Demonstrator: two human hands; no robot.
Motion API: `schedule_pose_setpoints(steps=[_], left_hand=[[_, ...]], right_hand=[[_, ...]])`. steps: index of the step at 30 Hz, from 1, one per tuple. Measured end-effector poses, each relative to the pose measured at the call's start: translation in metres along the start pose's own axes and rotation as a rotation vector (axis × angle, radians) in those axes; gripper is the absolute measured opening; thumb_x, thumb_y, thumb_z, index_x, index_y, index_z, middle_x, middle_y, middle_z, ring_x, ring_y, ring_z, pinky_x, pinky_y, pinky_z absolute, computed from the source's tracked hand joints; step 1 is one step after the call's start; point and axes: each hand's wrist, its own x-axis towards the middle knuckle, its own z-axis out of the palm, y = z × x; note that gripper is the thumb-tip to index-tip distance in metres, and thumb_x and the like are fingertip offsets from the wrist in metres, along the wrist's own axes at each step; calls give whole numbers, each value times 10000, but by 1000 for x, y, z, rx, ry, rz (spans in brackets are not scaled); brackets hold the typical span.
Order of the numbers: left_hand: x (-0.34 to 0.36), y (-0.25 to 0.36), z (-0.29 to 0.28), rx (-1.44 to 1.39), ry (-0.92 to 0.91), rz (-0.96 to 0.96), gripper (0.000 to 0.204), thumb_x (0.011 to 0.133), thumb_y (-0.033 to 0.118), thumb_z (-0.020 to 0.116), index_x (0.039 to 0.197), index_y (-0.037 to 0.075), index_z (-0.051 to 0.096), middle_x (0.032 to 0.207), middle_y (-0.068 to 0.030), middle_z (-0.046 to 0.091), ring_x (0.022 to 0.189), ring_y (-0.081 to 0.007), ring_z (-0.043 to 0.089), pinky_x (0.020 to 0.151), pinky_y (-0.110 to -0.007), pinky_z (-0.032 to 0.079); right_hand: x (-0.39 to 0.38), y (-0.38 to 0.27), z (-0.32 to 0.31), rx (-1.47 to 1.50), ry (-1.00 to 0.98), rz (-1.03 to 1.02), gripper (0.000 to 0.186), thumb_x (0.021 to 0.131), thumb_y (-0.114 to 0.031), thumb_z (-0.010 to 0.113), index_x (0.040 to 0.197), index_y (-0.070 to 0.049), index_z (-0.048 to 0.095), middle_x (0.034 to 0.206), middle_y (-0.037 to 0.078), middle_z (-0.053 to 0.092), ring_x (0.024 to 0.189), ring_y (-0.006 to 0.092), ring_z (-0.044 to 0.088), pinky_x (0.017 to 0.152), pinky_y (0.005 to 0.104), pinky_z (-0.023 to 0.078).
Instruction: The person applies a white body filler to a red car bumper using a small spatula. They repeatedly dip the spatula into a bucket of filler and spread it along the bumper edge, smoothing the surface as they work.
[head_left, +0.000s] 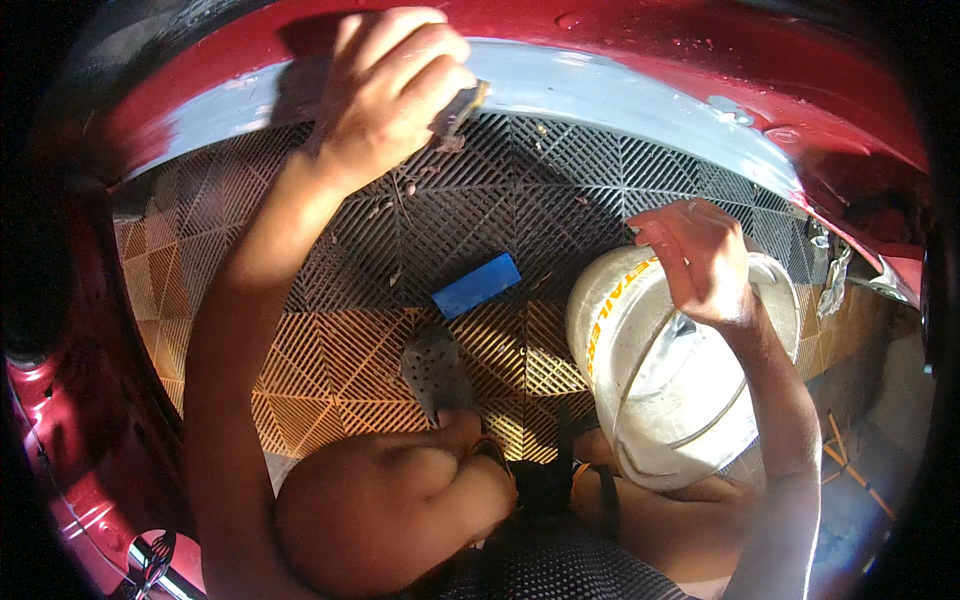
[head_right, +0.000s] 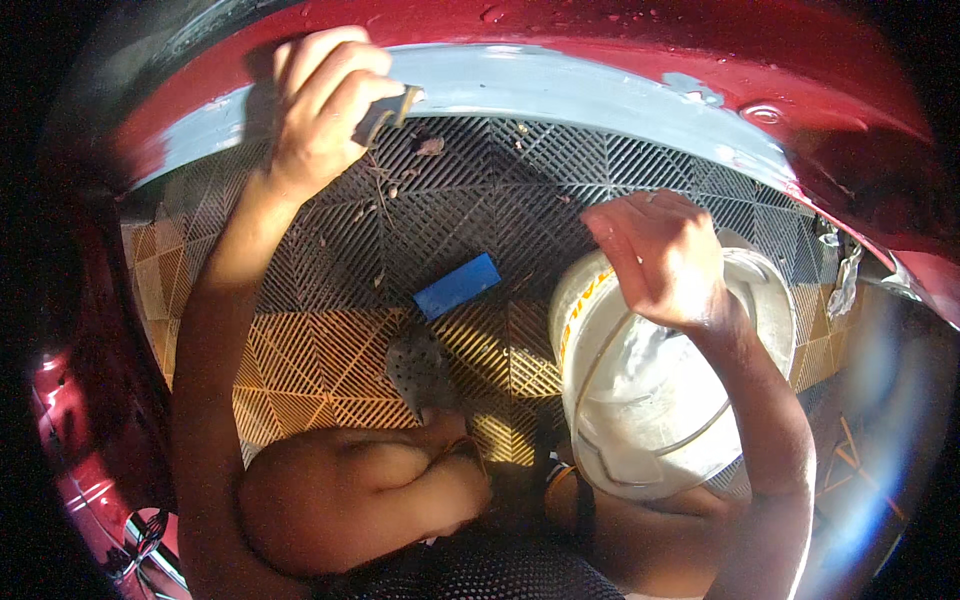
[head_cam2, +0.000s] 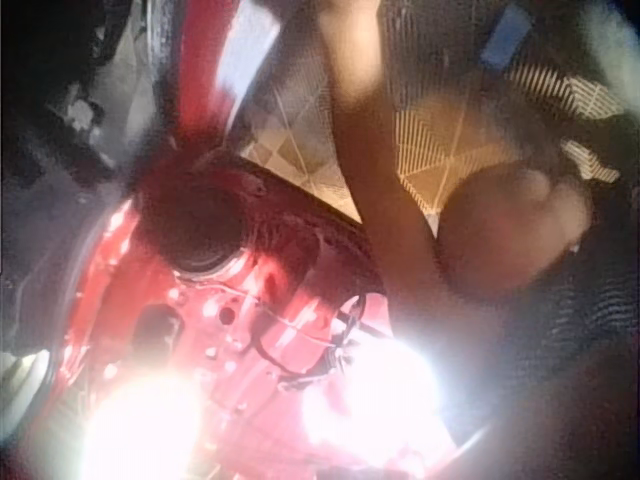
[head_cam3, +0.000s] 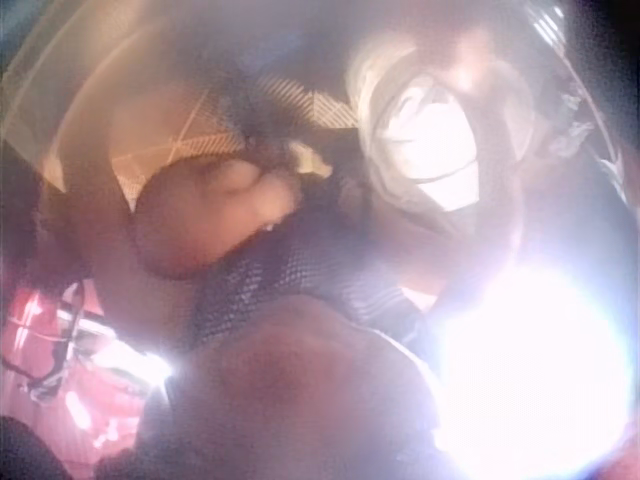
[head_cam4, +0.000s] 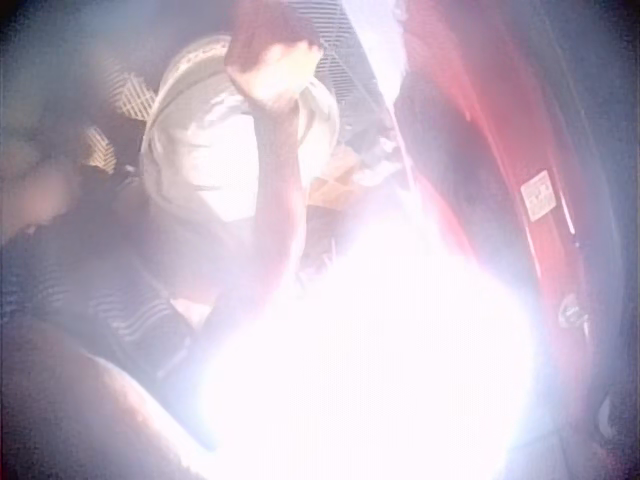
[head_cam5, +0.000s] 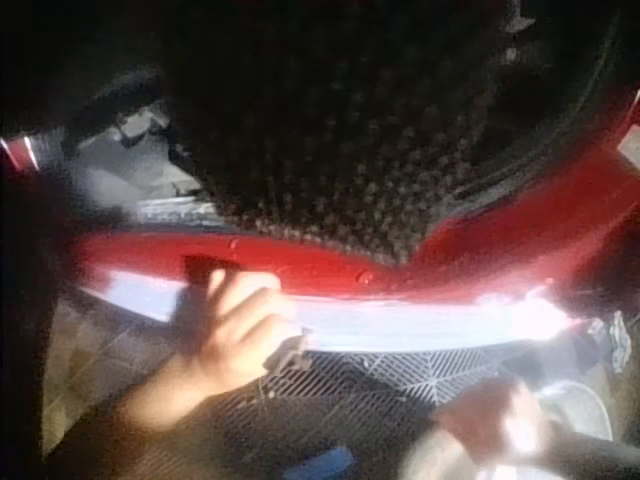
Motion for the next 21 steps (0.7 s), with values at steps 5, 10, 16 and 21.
schedule_pose_setpoints(steps=[5, 10, 16, 21], left_hand=[[-42, -27, -26, 111, 53, -120, 247, 724, 243, 851, 871, 157, 673, 1001, -3, 665, 1036, -251, 646, 856, -418, 405], [0, 10, 2, 24, 41, -126, 229, 741, 224, 821, 875, 159, 647, 1000, 6, 637, 1041, -246, 614, 864, -438, 407], [-30, 85, 0, -354, 2, -260, 209, 765, 173, 803, 900, 138, 647, 883, 47, 675, 891, -190, 661, 875, -417, 422], [-98, 46, -41, -419, 203, -911, 131, 898, 33, 787, 985, 20, 691, 914, -64, 708, 843, -155, 652, 810, -311, 517]], right_hand=[[-1, 4, -2, -14, 10, -23, 77, 909, -109, 693, 873, -41, 691, 746, 128, 675, 673, 328, 666, 638, 412, 522], [2, 4, 5, 8, 11, -60, 73, 894, -99, 704, 917, -31, 711, 835, 138, 727, 724, 325, 699, 686, 407, 557], [-6, 0, -3, -2, 45, 33, 47, 889, -63, 699, 904, -28, 727, 792, 130, 727, 695, 324, 699, 679, 410, 544], [-6, -1, 2, -15, 75, 7, 48, 880, -76, 705, 895, -31, 716, 776, 132, 707, 675, 326, 677, 670, 412, 528]])
